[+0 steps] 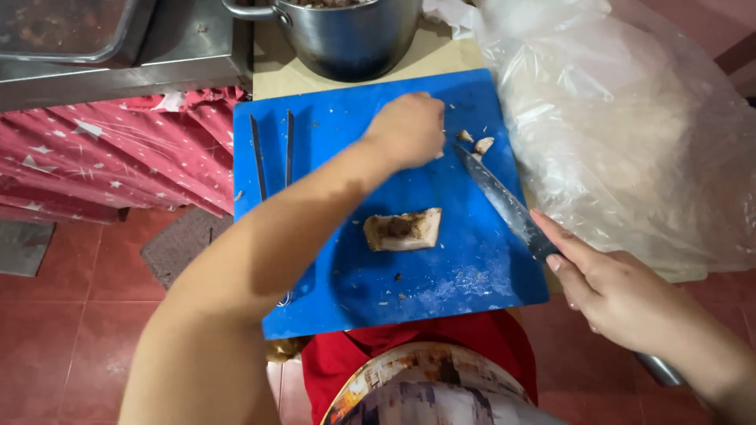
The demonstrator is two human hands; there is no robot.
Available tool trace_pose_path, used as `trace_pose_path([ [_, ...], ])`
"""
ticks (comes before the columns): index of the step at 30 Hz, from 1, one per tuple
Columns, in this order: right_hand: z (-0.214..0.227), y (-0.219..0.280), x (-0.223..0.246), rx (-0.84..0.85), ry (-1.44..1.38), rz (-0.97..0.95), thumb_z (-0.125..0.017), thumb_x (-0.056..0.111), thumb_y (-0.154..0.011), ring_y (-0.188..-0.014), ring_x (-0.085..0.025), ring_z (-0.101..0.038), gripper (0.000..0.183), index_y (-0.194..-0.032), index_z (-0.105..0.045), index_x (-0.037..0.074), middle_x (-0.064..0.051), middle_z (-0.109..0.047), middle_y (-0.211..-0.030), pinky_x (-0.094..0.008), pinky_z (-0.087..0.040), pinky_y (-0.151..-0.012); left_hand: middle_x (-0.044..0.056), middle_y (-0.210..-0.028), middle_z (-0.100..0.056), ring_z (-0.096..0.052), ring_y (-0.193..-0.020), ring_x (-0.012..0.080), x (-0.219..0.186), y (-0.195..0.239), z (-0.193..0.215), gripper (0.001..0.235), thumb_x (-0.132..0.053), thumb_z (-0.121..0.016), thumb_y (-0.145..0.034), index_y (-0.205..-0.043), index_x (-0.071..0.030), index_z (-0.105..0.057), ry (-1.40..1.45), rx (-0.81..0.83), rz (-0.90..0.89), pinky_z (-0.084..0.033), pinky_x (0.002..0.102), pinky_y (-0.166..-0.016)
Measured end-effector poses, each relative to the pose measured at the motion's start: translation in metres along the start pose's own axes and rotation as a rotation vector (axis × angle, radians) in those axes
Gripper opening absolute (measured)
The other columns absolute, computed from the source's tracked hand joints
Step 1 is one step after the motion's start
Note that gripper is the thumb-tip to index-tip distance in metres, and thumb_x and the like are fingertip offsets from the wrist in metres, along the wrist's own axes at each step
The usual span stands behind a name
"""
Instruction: Cutting cooked meat into small pieces on a blue cutting board using a chef's knife in a kitchen setting.
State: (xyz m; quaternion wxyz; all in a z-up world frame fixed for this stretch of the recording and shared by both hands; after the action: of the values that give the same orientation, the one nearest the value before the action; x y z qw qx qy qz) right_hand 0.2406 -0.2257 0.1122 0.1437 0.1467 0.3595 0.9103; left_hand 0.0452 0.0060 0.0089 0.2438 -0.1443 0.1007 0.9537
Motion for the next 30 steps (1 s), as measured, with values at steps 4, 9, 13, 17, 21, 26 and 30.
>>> trace_pose_path([
  [4, -0.002, 0.002, -0.004, -0.094, -0.168, 0.038, -0.043, 0.028, -0.105, -0.053, -0.022, -0.067, 0.075, -0.169, -0.02, 0.059, -0.005, -0.073, -0.071, -0.033, -0.056, -0.065, 0.001, -0.085, -0.08, -0.072, -0.082, 0.024, 0.014, 0.013, 0.016, 0.03, -0.011, -0.054, -0.08, -0.082, -0.022, -0.081, 0.205, -0.106, -0.306, -0.054, 0.043, -0.068],
  [9, 0.01, 0.002, 0.008, -0.105, -0.254, -0.034, -0.038, 0.027, -0.108, -0.055, -0.027, -0.065, 0.074, -0.172, -0.016, 0.057, -0.009, -0.07, -0.076, -0.039, -0.057, -0.066, 0.004, -0.09, -0.072, -0.065, -0.083, 0.0246, 0.032, 0.023, 0.04, 0.024, -0.024, -0.086, -0.082, -0.088, -0.018, -0.063, 0.224, -0.05, -0.026, -0.05, 0.042, -0.067],
  [13, 0.01, -0.003, 0.006, -0.121, -0.241, -0.012, -0.038, 0.029, -0.107, -0.056, -0.027, -0.067, 0.074, -0.172, -0.016, 0.055, -0.007, -0.072, -0.075, -0.038, -0.057, -0.072, 0.012, -0.135, -0.056, -0.059, -0.117, 0.034, 0.029, 0.029, 0.041, 0.059, -0.04, -0.082, -0.084, -0.131, -0.016, -0.057, 0.062, 0.204, 0.174, -0.053, 0.046, -0.089],
  [17, 0.01, -0.009, 0.004, -0.121, -0.214, -0.047, -0.037, 0.031, -0.106, -0.058, -0.029, -0.067, 0.074, -0.173, -0.012, 0.052, -0.011, -0.07, -0.071, -0.04, -0.054, -0.07, 0.012, -0.124, -0.063, -0.063, -0.108, 0.0296, 0.007, 0.025, 0.022, 0.04, -0.023, -0.073, -0.083, -0.121, -0.016, -0.062, 0.152, 0.209, 0.079, -0.054, 0.043, -0.083],
  [21, 0.009, -0.012, 0.013, -0.048, -0.11, -0.097, -0.036, 0.038, -0.105, -0.065, -0.025, -0.071, 0.072, -0.17, -0.011, 0.057, -0.01, -0.08, -0.085, -0.037, -0.057, -0.073, 0.009, -0.126, -0.055, -0.057, -0.109, 0.0269, -0.019, 0.022, 0.026, 0.05, -0.013, -0.068, -0.076, -0.126, -0.016, -0.059, 0.284, 0.178, -0.045, -0.052, 0.043, -0.081],
  [26, 0.007, -0.014, 0.007, -0.087, -0.359, -0.038, -0.039, 0.024, -0.107, -0.054, -0.029, -0.065, 0.073, -0.171, -0.019, 0.054, -0.013, -0.071, -0.074, -0.04, -0.057, -0.063, 0.013, -0.16, -0.027, -0.048, -0.135, 0.0355, -0.029, 0.013, 0.024, 0.099, -0.037, -0.087, -0.079, -0.158, -0.014, -0.033, 0.167, 0.326, 0.008, -0.051, 0.045, -0.1],
  [30, -0.01, -0.043, -0.009, -0.065, -0.549, 0.057, -0.041, 0.018, -0.108, -0.054, -0.03, -0.063, 0.072, -0.172, -0.018, 0.042, -0.019, -0.071, -0.075, -0.041, -0.055, -0.057, 0.009, -0.125, -0.051, -0.064, -0.093, 0.0254, -0.025, 0.001, -0.011, 0.029, -0.02, -0.079, -0.079, -0.104, -0.016, -0.063, 0.314, 0.139, -0.044, -0.055, 0.043, -0.083],
])
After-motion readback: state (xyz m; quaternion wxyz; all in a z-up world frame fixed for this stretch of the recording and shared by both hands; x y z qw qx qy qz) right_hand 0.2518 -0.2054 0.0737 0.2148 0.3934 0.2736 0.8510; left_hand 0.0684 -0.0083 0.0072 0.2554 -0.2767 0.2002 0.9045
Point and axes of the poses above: each hand's wrist, its own y-axis away from the middle knuckle, its own z-axis out of the back of the hand, x = y × z, the point moved 2 cm from there along -y, towards the middle knuckle
